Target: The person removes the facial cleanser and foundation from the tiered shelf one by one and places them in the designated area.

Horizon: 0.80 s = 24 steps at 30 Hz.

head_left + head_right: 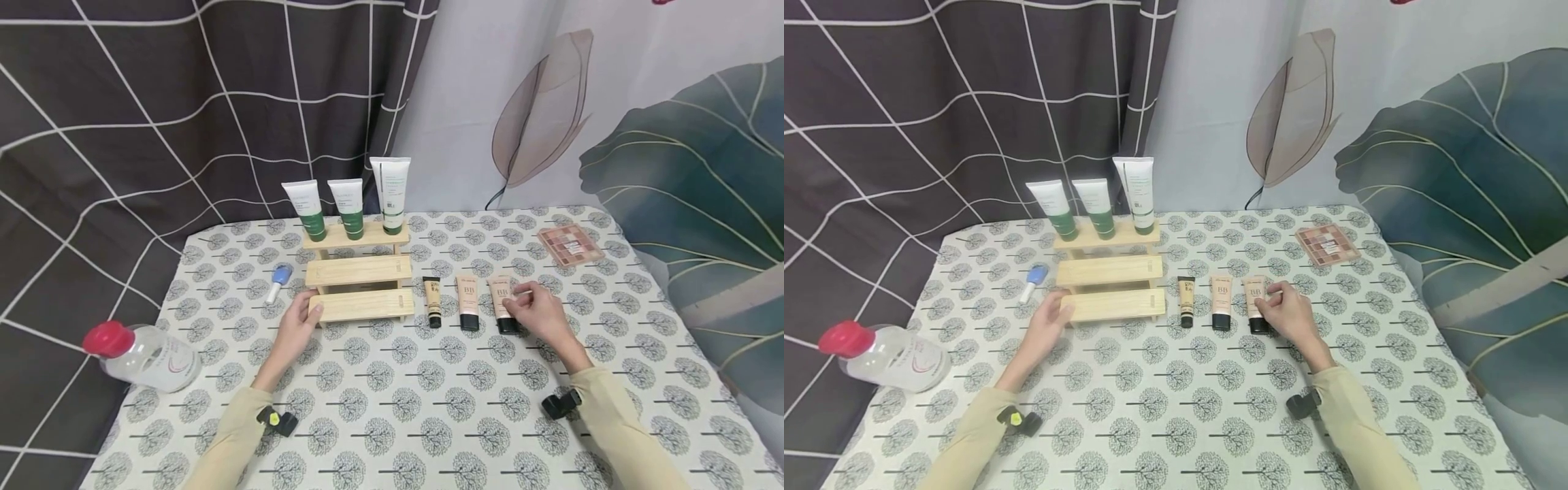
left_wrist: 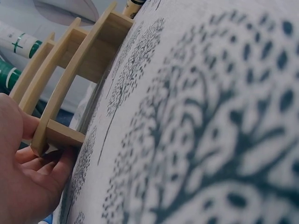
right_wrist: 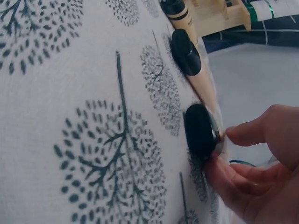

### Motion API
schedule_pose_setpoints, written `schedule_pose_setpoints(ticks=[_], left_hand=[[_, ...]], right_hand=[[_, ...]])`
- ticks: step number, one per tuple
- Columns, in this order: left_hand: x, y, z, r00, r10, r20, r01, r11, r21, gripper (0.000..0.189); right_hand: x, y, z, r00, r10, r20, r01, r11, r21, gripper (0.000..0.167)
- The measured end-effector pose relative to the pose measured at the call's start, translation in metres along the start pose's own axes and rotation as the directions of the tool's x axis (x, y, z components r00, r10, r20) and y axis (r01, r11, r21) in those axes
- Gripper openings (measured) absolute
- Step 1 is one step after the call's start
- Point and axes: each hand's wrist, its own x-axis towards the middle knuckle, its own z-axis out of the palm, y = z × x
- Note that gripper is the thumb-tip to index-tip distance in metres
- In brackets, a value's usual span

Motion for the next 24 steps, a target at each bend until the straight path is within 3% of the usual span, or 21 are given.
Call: schedule_pose_setpoints(ticks=[5, 13, 24], left_hand=[[-0.001, 0.0, -0.001, 1.0, -0.003, 0.002, 0.003, 1.0, 0.001, 0.047], [-0.001, 0.002, 0.0, 1.0, -0.014, 0.015, 0.014, 1.0, -0.005, 0.047], [0.0, 0.001, 0.0, 1.0, -0.014, 0.006, 0.014, 1.0, -0.001, 0.046]], right_hand=[[0.001, -0.007, 0.0, 0.999, -0.027, -0.026, 0.026, 0.999, -0.043, 0.042], [0.006, -0.033, -0.004, 0.995, -0.087, -0.055, 0.086, 0.996, -0.004, 0.039], [0.027, -0.076, -0.018, 0.987, -0.156, -0.026, 0.157, 0.986, 0.058, 0.038]])
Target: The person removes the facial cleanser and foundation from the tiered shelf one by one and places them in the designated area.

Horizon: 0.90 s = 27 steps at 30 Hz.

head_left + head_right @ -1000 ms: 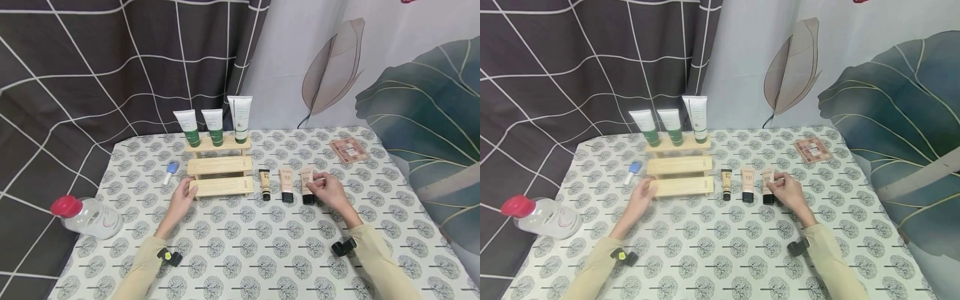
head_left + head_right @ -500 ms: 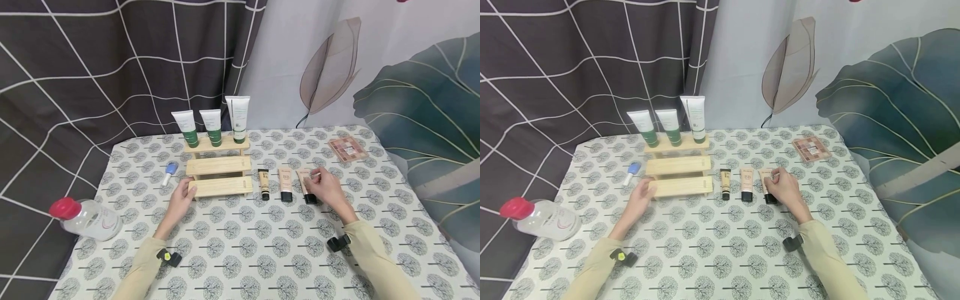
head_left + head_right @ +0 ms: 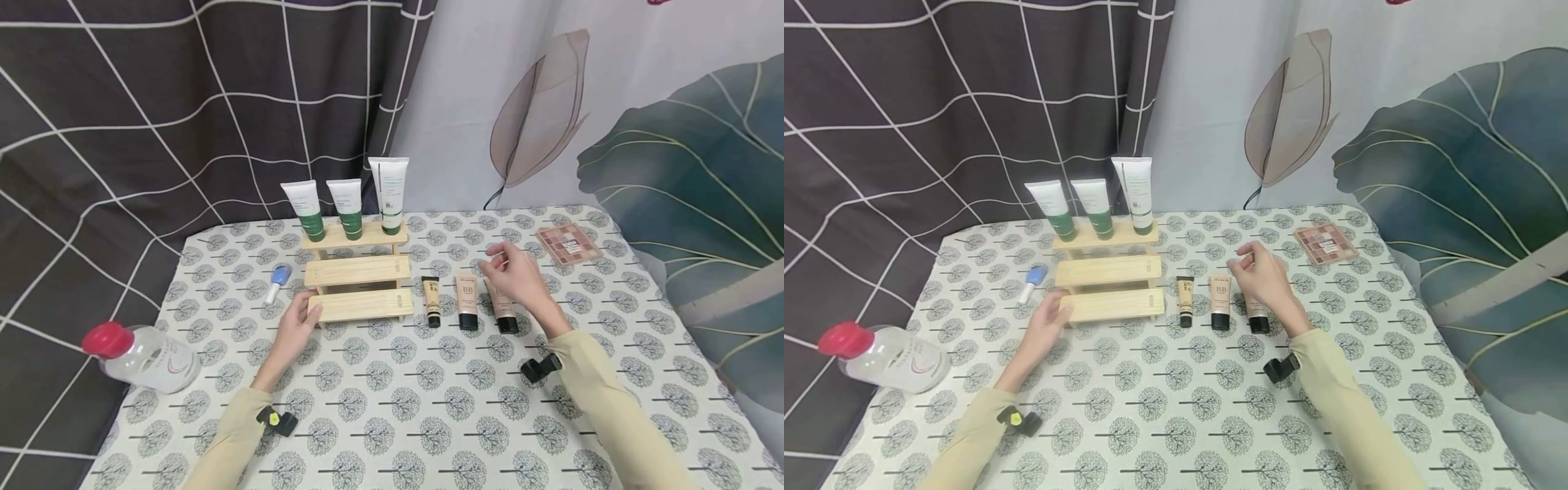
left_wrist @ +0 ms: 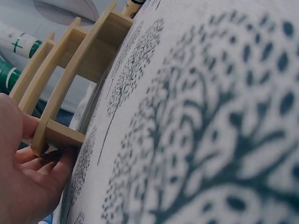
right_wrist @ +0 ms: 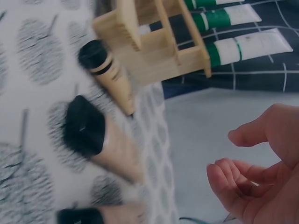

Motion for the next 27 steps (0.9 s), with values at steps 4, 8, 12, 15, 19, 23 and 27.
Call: schedule_pose_setpoints(ticks=[4, 8, 12, 15, 19, 23, 27], left_hand=[[0.0, 0.001, 0.0, 1.0, 0.002, 0.001, -0.002, 1.0, -0.002, 0.046], [-0.001, 0.002, 0.0, 1.0, 0.004, 0.001, -0.004, 1.0, -0.007, 0.046], [-0.001, 0.002, 0.0, 1.0, 0.01, 0.0, -0.01, 1.0, -0.002, 0.045], [-0.001, 0.001, 0.0, 1.0, 0.011, -0.004, -0.011, 1.0, 0.01, 0.044], [0.0, 0.0, 0.0, 1.0, 0.006, -0.009, -0.006, 1.0, 0.013, 0.045], [-0.001, 0.001, 0.001, 1.0, 0.005, -0.006, -0.005, 1.0, 0.001, 0.045], [-0.001, 0.001, 0.001, 1.0, 0.006, -0.012, -0.005, 1.0, 0.006, 0.045]], right_hand=[[0.011, -0.016, -0.004, 0.999, -0.016, 0.029, 0.015, 1.0, 0.015, 0.038], [0.022, -0.031, -0.002, 0.999, -0.033, 0.042, 0.031, 0.999, 0.037, 0.04], [0.034, -0.046, 0.003, 0.997, -0.075, 0.023, 0.073, 0.994, 0.082, 0.044], [0.042, -0.058, 0.008, 0.994, -0.113, 0.009, 0.11, 0.983, 0.145, 0.05], [0.052, -0.075, 0.016, 0.987, -0.161, -0.006, 0.158, 0.964, 0.212, 0.055], [0.062, -0.091, 0.025, 0.979, -0.202, -0.021, 0.2, 0.944, 0.263, 0.059], [0.07, -0.105, 0.033, 0.972, -0.233, -0.023, 0.228, 0.922, 0.314, 0.063]])
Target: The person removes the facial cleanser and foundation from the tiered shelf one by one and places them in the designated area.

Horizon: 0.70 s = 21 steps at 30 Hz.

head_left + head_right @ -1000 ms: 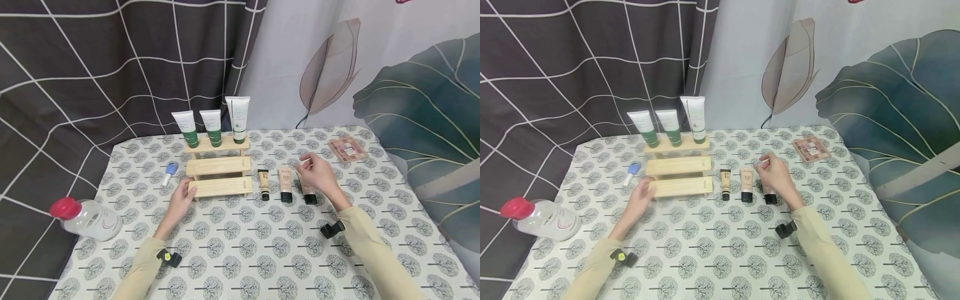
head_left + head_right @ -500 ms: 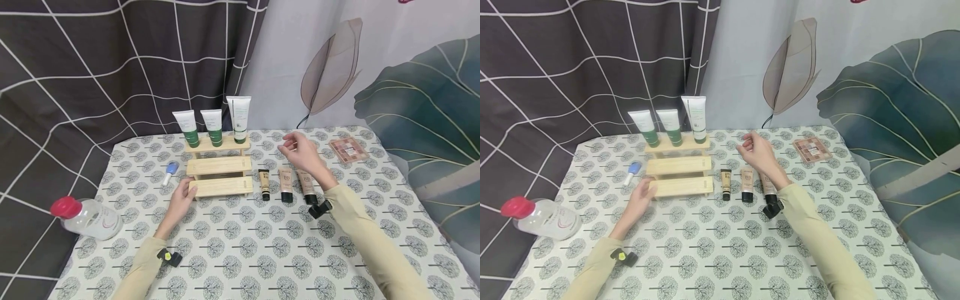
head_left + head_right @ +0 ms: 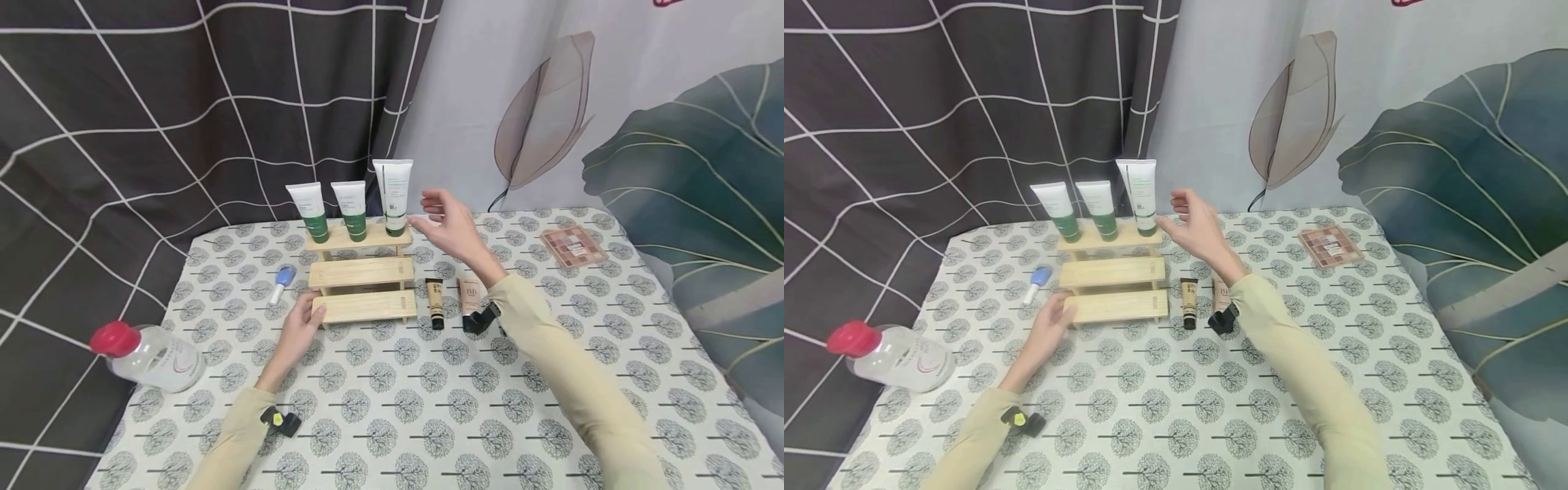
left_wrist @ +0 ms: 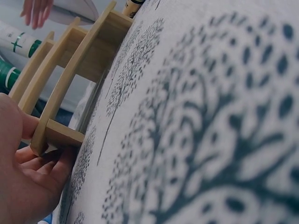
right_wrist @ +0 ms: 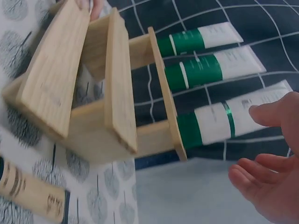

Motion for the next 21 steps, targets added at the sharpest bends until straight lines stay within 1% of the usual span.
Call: schedule_pose_setpoints(ticks=[4, 12, 21], left_hand=[[-0.001, -0.002, 0.001, 1.0, 0.004, -0.016, -0.004, 1.0, 0.012, 0.045], [0.001, -0.001, 0.001, 1.0, 0.009, -0.003, -0.009, 1.0, -0.002, 0.045], [0.0, -0.001, -0.001, 1.0, 0.008, -0.004, -0.008, 1.0, -0.006, 0.045]], right_hand=[[0.009, -0.005, 0.013, 1.0, -0.01, 0.007, 0.01, 0.999, 0.035, 0.063], [0.021, -0.01, 0.033, 1.0, 0.027, 0.01, -0.028, 0.995, 0.091, 0.06], [0.026, -0.011, 0.045, 0.997, 0.068, -0.032, -0.066, 0.994, 0.084, 0.053]])
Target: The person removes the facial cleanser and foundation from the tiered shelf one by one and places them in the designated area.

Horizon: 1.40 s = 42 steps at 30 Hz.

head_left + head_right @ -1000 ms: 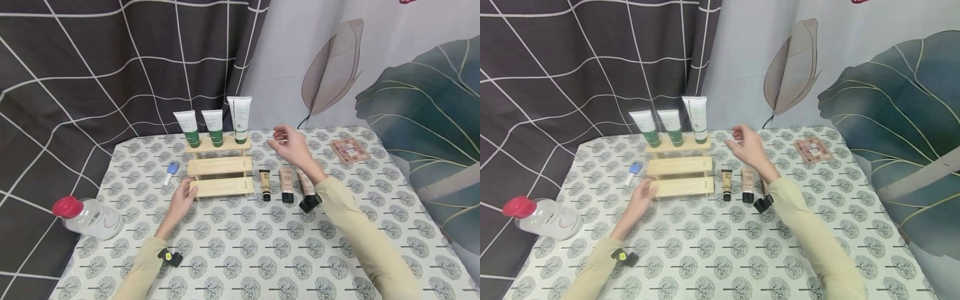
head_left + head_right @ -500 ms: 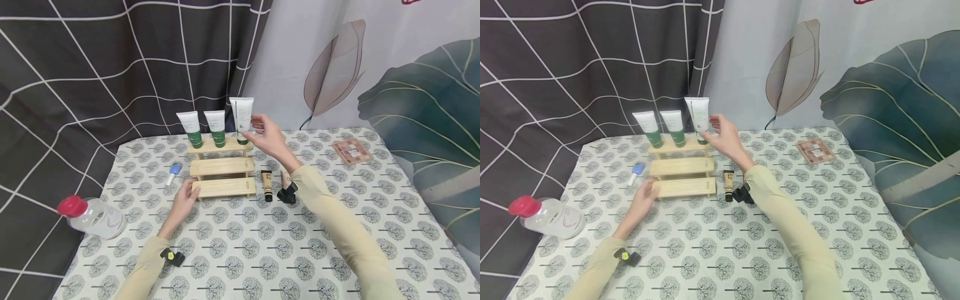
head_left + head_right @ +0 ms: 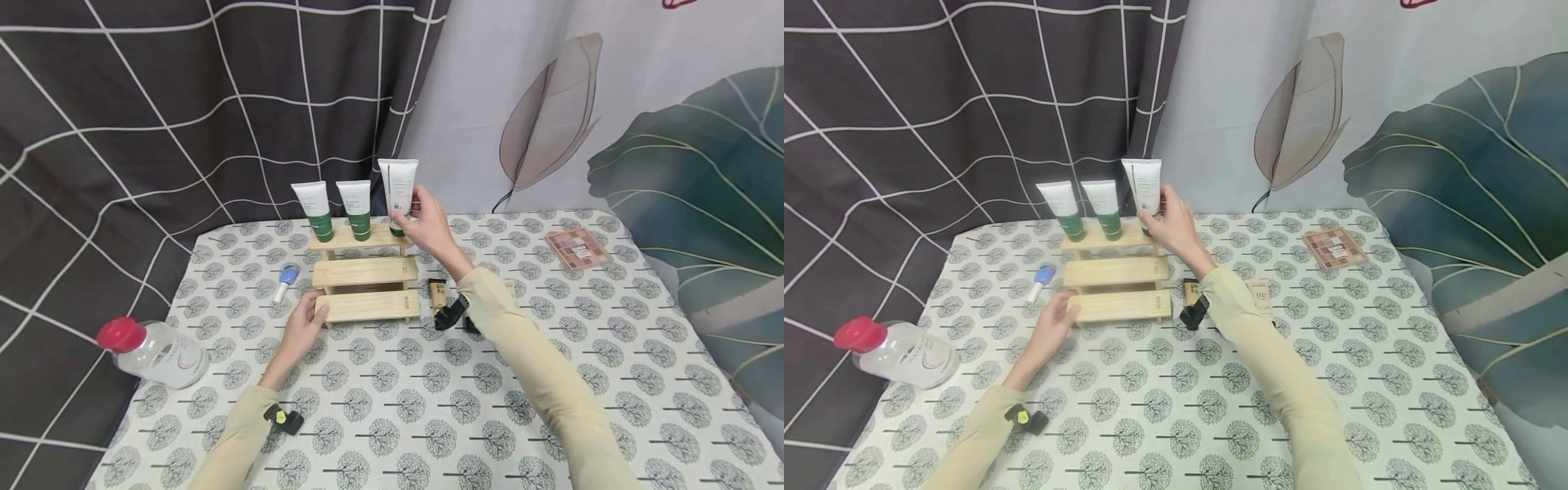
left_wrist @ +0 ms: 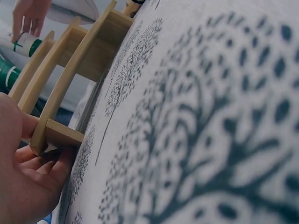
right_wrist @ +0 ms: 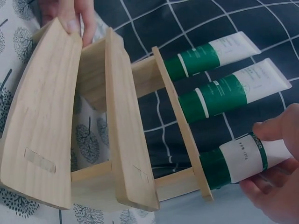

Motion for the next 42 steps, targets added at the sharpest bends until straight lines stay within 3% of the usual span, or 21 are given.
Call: schedule_pose_setpoints(ticks=[10, 19, 42], left_hand=[[0.002, -0.001, 0.003, 1.0, 0.007, -0.005, -0.007, 1.0, 0.02, 0.043], [0.001, -0.001, 0.005, 1.0, 0.008, 0.002, -0.008, 1.0, 0.016, 0.045], [0.001, -0.001, 0.002, 1.0, -0.02, -0.009, 0.02, 1.0, 0.002, 0.044]], right_hand=[[-0.002, 0.007, -0.006, 0.999, 0.006, -0.036, -0.005, 0.999, 0.042, 0.05], [-0.002, 0.007, -0.019, 0.996, -0.042, -0.077, 0.045, 0.998, 0.041, 0.049], [-0.008, 0.025, -0.053, 0.994, 0.01, -0.11, -0.009, 1.0, 0.008, 0.051]])
